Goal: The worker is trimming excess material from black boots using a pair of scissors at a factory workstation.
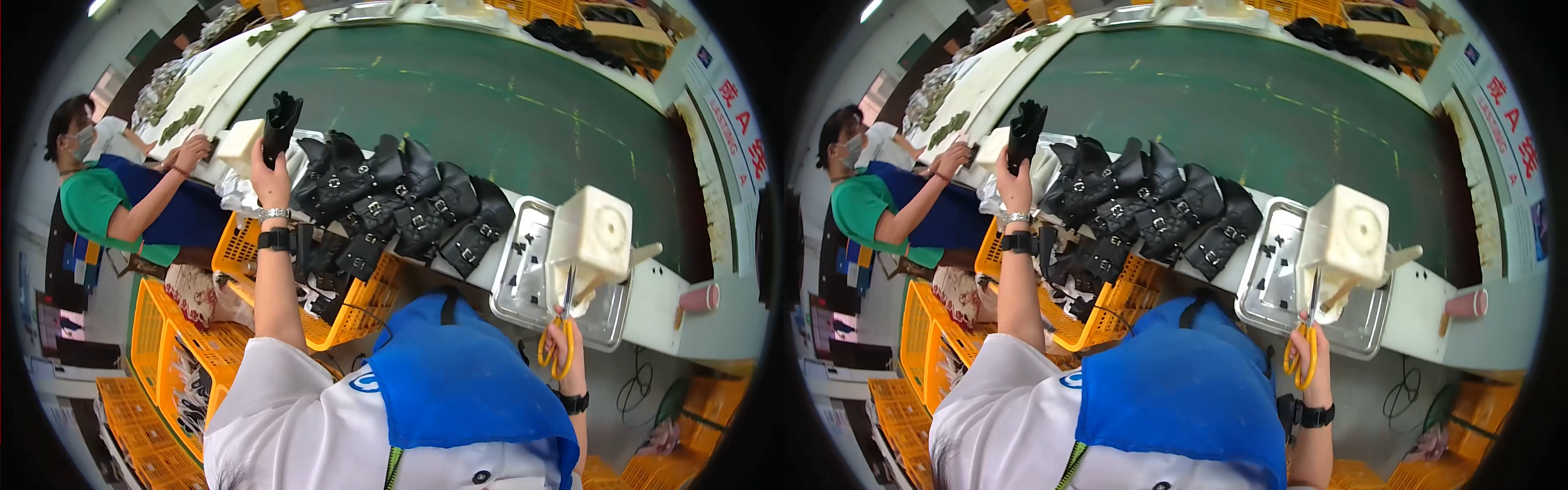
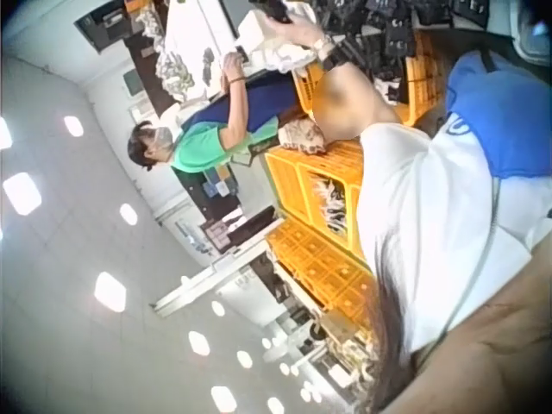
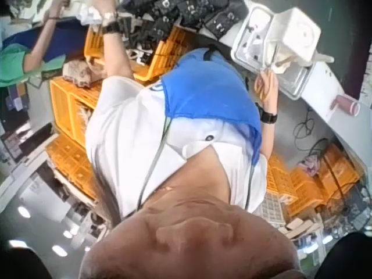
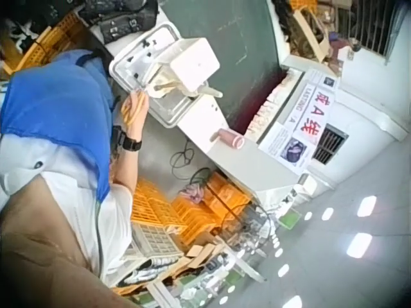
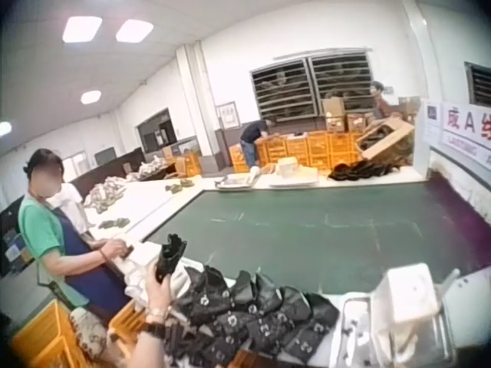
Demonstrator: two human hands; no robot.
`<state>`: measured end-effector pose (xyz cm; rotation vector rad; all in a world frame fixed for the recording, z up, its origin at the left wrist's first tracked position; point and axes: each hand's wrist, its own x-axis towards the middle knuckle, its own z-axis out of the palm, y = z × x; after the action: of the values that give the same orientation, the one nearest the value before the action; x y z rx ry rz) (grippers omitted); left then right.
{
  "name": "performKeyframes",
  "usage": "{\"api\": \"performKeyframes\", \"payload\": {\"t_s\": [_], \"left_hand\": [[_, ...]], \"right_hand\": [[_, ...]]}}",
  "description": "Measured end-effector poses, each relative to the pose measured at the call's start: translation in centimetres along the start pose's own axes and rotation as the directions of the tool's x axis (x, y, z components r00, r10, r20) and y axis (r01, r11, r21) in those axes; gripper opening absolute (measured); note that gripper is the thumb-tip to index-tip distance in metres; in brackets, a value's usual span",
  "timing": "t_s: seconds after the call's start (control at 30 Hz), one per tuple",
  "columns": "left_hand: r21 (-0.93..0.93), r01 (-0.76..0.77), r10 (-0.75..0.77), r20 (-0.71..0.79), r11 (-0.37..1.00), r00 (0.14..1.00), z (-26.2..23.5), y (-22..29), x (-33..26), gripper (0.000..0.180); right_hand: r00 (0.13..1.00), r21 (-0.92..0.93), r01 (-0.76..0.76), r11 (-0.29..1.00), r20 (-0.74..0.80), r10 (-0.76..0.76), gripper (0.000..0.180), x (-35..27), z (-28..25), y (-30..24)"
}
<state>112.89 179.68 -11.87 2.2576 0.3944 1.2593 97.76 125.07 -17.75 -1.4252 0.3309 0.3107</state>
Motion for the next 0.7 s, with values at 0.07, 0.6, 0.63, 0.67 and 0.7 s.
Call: {"api": "performKeyframes", "payload": {"t_s": [0.07,0.6,0.63,0.67,0.7], "left_hand": [[0.11,0.014,-0.013,-0.006,0.994,1.0,0.0,-2.1,0.0,0.046],[0.034,0.24,-0.24,0.281,0.97,0.929,-0.8,-11.5,-2.7,0.03],[-0.054,0.285,-0.268,0.217,0.957,0.939,-1.8,-12.9,-3.3,0.028],[-0.142,0.322,-0.3,0.152,0.936,0.942,-2.8,-14.3,-4.5,0.026],[0.012,0.374,-0.372,0.146,0.927,0.917,-3.9,-15.3,-5.9,0.023]], "right_hand": [[1.0,-0.046,-0.01,0.999,0.027,0.012,0.04,-0.5,0.4,-0.3],[0.997,-0.151,-0.034,0.988,0.068,0.045,0.042,0.6,4.7,-1.8],[0.997,-0.136,-0.019,0.99,0.065,0.028,0.042,0.6,5.1,-1.7],[0.996,-0.162,-0.042,0.986,0.071,0.054,0.042,0.3,5.3,-1.6],[0.997,-0.144,-0.043,0.989,0.06,0.052,0.043,0.3,5.9,-1.7]]}}
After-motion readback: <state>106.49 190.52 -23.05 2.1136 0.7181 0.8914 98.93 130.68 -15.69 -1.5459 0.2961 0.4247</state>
